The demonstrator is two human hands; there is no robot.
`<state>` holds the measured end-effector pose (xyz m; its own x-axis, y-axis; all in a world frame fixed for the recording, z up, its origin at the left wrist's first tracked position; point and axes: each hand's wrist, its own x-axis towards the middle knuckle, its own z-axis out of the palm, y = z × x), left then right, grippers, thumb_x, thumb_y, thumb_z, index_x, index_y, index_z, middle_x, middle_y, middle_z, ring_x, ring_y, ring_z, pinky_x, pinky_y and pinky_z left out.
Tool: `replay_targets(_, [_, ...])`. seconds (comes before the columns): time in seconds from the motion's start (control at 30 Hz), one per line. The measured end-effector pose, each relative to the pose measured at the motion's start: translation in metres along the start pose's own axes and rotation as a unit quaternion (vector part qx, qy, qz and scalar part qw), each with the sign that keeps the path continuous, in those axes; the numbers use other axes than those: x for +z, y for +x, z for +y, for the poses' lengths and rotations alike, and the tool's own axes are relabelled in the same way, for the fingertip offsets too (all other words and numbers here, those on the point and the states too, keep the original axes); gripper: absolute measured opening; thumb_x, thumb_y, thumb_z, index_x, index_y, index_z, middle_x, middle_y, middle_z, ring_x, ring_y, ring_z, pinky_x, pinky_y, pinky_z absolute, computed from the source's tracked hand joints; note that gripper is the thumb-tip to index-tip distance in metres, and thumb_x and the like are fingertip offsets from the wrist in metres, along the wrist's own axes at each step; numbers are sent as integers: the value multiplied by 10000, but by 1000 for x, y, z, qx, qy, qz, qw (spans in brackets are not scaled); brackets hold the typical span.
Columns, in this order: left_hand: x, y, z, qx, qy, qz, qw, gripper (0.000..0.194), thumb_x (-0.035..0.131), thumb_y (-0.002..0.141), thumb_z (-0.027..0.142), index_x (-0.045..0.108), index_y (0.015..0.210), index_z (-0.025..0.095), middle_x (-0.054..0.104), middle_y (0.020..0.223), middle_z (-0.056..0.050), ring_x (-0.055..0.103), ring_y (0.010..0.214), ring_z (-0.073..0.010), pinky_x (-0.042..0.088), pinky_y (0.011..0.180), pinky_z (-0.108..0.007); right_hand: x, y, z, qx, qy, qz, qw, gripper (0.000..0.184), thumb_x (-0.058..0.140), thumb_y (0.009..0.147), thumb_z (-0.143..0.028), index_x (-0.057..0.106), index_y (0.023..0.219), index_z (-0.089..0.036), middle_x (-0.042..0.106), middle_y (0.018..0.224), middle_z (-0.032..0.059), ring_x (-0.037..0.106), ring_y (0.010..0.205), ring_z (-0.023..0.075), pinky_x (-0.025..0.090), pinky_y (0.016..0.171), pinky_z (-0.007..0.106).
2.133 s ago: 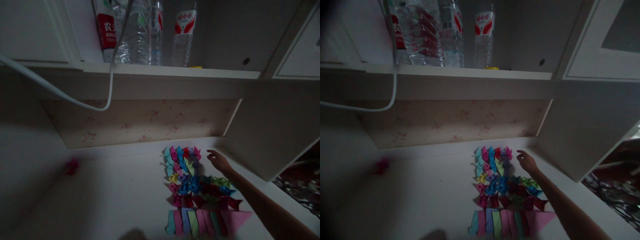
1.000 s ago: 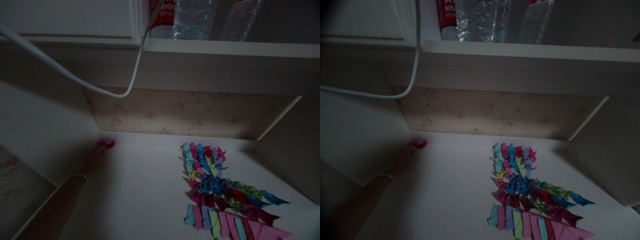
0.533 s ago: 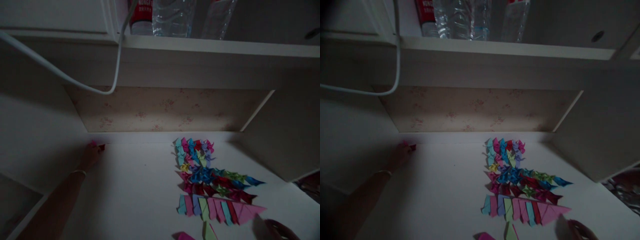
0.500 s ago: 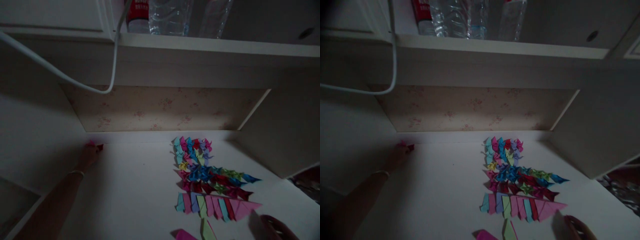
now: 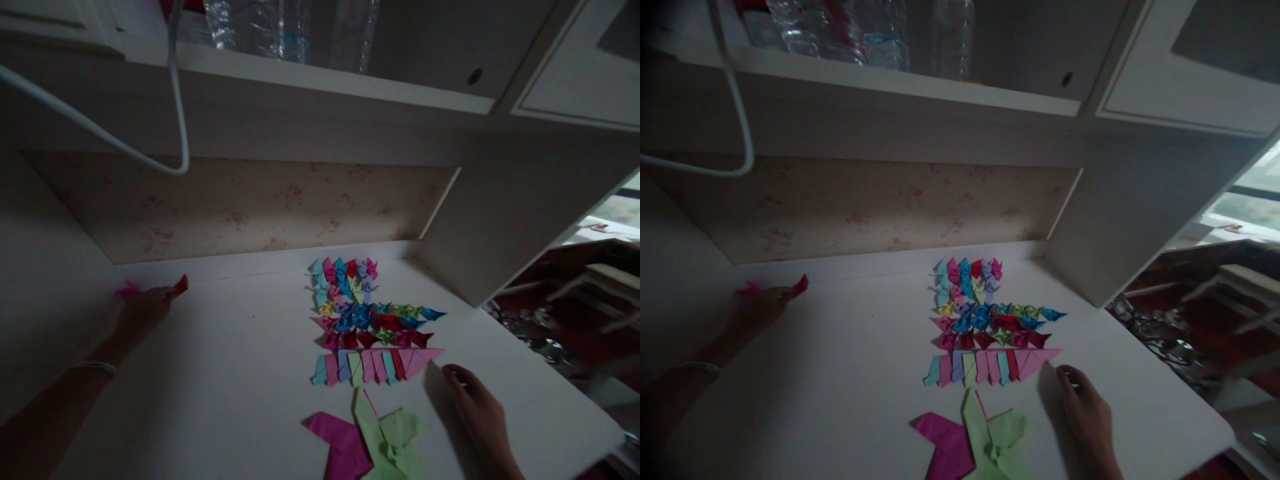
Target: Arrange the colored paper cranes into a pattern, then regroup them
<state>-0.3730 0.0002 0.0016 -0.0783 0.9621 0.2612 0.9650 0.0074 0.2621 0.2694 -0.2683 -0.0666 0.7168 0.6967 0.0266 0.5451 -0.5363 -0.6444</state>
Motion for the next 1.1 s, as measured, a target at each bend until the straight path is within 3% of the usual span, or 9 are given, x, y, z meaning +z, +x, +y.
replay_targets(0.07, [5, -12, 33, 52, -7, -24, 998, 351, 407, 880, 359, 677, 989, 164, 739, 995, -17, 642, 979, -247, 455, 890, -355, -1, 0, 2, -1, 10, -6, 1000, 555, 445, 706, -647, 683, 959, -214, 724, 829, 82, 668, 774, 276, 466, 645, 329])
replay_targets(0.17, [10, -46, 107, 117, -97, -44, 987, 372, 407, 886, 380, 670, 1074, 195, 708, 1136, -52, 643, 1031, -220, 448, 929, -319, -2, -1, 4, 6, 25, -16, 1000, 566, 440, 712, -652, 676, 978, -211, 723, 856, 77, 664, 799, 271, 463, 672, 328])
replay_targets(0.27, [11, -92, 198, 140, -265, -92, 950, 337, 479, 862, 376, 650, 1108, 223, 741, 1045, -29, 689, 917, -180, 507, 801, -251, -3, -1, 5, 5, 42, -23, 999, 561, 443, 709, -656, 672, 971, -215, 722, 873, 67, 657, 815, 263, 459, 707, 327])
replay_targets(0.4, [17, -145, 314, 229, -335, -167, 899, 224, 538, 855, 333, 723, 952, 253, 765, 905, 5, 696, 803, -152, 493, 727, -213, -3, -2, 5, -6, 71, -28, 997, 548, 447, 710, -646, 668, 951, -207, 720, 873, 66, 648, 799, 252, 455, 698, 315])
replay_targets(0.53, [39, -166, 411, 320, -328, -175, 872, 191, 572, 843, 303, 754, 878, 259, 762, 890, 8, 677, 814, -140, 469, 771, -209, -4, -4, 4, -10, 89, -29, 996, 536, 450, 715, -642, 664, 944, -207, 717, 866, 62, 644, 757, 238, 453, 678, 307])
replay_targets(0.63, [62, -165, 471, 321, -282, -206, 881, 185, 586, 830, 320, 752, 901, 279, 760, 902, 19, 671, 832, -128, 467, 780, -196, -5, -3, 4, -1, 90, -34, 995, 518, 445, 726, -632, 663, 942, -215, 719, 882, 61, 645, 755, 236, 452, 675, 306])
replay_targets(0.73, [84, -163, 518, 307, -258, -218, 890, 190, 591, 816, 328, 761, 874, 268, 756, 831, -8, 674, 783, -151, 482, 711, -218, -4, 1, 5, -1, 88, -41, 995, 496, 447, 740, -618, 667, 945, -223, 724, 893, 64, 651, 776, 244, 454, 679, 308])
replay_targets(0.83, [98, -164, 548, 293, -243, -206, 901, 203, 585, 813, 294, 767, 877, 232, 731, 933, -72, 660, 873, -198, 484, 758, -267, -2, 5, 5, -13, 101, -31, 994, 497, 448, 752, -614, 672, 946, -216, 726, 889, 71, 656, 783, 247, 459, 682, 305])
replay_targets(1.1, [114, -165, 571, 263, -199, -215, 919, 257, 497, 856, 174, 734, 947, 141, 624, 1099, -174, 587, 1041, -286, 473, 830, -377, -4, 7, 5, -10, 112, -22, 993, 494, 462, 769, -616, 687, 959, -220, 736, 851, 66, 674, 789, 258, 474, 649, 296])
